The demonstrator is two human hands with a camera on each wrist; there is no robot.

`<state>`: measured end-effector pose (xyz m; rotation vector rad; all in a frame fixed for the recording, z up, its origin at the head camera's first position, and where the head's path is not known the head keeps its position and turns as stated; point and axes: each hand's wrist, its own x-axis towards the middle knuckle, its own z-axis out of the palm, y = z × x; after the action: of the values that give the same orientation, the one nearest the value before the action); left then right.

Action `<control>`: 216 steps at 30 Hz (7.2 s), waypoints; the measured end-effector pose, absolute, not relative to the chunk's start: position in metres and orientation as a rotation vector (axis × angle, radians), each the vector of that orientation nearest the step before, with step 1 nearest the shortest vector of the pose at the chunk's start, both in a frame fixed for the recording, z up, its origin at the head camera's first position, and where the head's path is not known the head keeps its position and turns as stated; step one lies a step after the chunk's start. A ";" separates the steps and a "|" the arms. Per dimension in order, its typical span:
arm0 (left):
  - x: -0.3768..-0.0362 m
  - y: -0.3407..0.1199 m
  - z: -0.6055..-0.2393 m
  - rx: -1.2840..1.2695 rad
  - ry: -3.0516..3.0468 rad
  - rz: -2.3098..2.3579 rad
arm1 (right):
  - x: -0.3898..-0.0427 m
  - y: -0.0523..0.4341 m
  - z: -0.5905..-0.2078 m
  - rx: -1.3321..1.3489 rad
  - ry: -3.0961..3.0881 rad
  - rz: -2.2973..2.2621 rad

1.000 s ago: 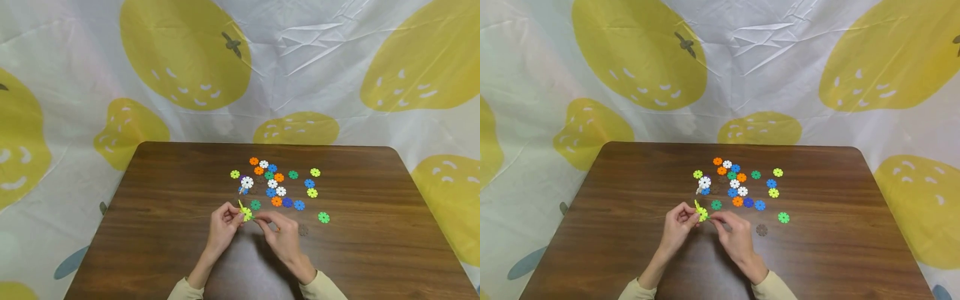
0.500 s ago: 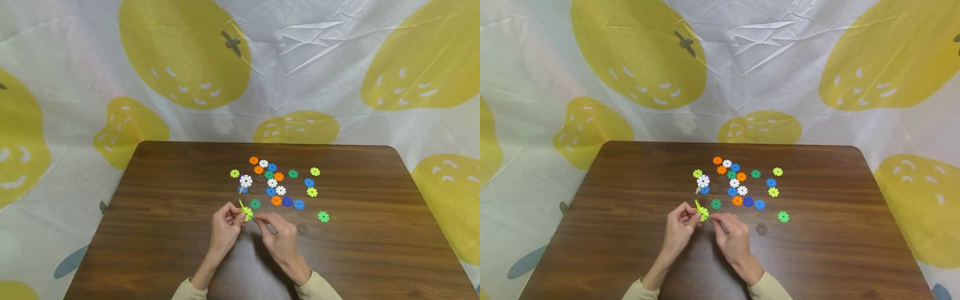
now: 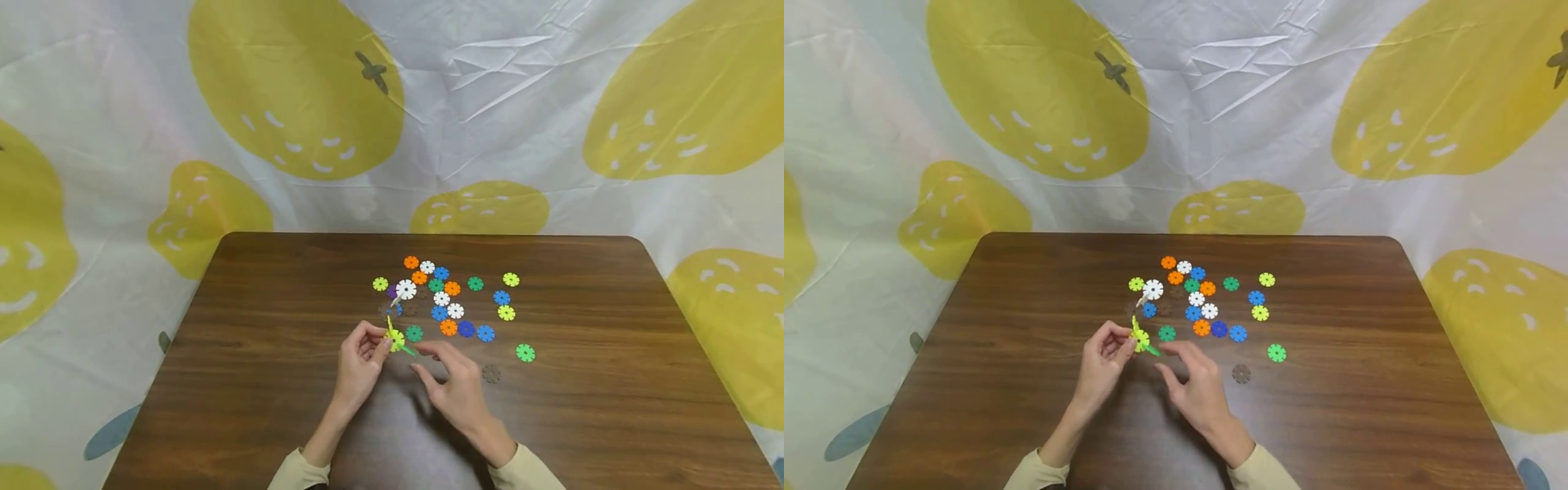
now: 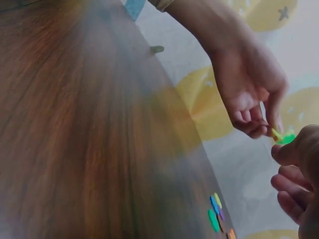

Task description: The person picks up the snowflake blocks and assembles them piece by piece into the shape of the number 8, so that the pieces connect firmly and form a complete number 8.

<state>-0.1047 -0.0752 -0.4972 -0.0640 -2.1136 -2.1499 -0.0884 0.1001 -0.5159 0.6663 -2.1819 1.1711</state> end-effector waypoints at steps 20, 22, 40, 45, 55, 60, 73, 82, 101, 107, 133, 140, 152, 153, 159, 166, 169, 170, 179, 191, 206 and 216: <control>-0.105 -0.086 -0.510 0.017 -2.142 -2.146 | -0.078 0.168 -0.513 0.246 -2.799 0.819; -0.105 -0.086 -0.510 0.024 -2.141 -2.155 | -0.079 0.167 -0.518 0.263 -2.825 0.812; -0.102 -0.081 -0.507 -0.045 -2.139 -2.216 | -0.091 0.153 -0.533 0.407 -2.793 0.962; -0.102 -0.081 -0.506 -0.056 -2.128 -2.219 | -0.092 0.146 -0.523 0.454 -2.667 1.232; -0.104 -0.081 -0.504 -0.067 -2.105 -2.210 | -0.091 0.130 -0.503 0.610 -2.455 1.456; -0.104 -0.081 -0.504 -0.065 -2.100 -2.211 | -0.090 0.124 -0.501 0.661 -2.408 1.490; -0.104 -0.081 -0.504 -0.090 -2.113 -2.203 | -0.091 0.117 -0.502 0.700 -2.410 1.513; -0.103 -0.080 -0.502 -0.079 -2.151 -2.149 | -0.088 0.113 -0.503 0.612 -2.425 1.603; -0.101 -0.076 -0.500 -0.119 -2.141 -2.174 | -0.085 0.110 -0.508 0.471 -2.365 1.928; -0.092 -0.076 -0.504 -0.130 -2.125 -2.257 | -0.088 0.108 -0.510 0.500 -2.313 1.970; -0.086 -0.074 -0.514 -0.156 -2.150 -2.236 | -0.102 0.125 -0.514 0.380 -2.424 1.695; -0.085 -0.075 -0.514 -0.171 -2.130 -2.241 | -0.121 0.157 -0.521 0.293 -2.564 1.311; -0.083 -0.079 -0.514 -0.267 -2.034 -2.257 | -0.136 0.179 -0.546 0.172 -2.656 1.032; -0.084 -0.080 -0.514 -0.272 -2.031 -2.259 | -0.137 0.180 -0.548 0.167 -2.653 1.006; -0.084 -0.080 -0.515 -0.283 -2.032 -2.270 | -0.140 0.179 -0.559 0.189 -2.647 0.856; -0.085 -0.079 -0.514 -0.263 -2.039 -2.262 | -0.139 0.178 -0.552 0.198 -2.704 0.896; -0.086 -0.080 -0.515 -0.263 -2.041 -2.252 | -0.136 0.175 -0.548 0.193 -2.694 0.952; -0.087 -0.080 -0.515 -0.262 -2.040 -2.250 | -0.135 0.174 -0.546 0.189 -2.687 0.972; -0.089 -0.080 -0.514 -0.230 -2.046 -2.243 | -0.117 0.153 -0.523 0.301 -2.589 1.250; -0.090 -0.080 -0.513 -0.256 -2.065 -2.195 | -0.099 0.125 -0.496 0.449 -2.495 1.495; -0.088 -0.079 -0.512 -0.257 -2.058 -2.193 | -0.089 0.102 -0.494 0.704 -2.277 1.230; -0.086 -0.071 -0.504 -0.113 -2.164 -2.097 | -0.083 0.099 -0.500 0.745 -2.145 1.060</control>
<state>-0.0855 -0.0709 -0.5043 -0.1131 -2.1640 -2.0968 -0.0828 0.0993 -0.5003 0.7449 -2.1453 1.0595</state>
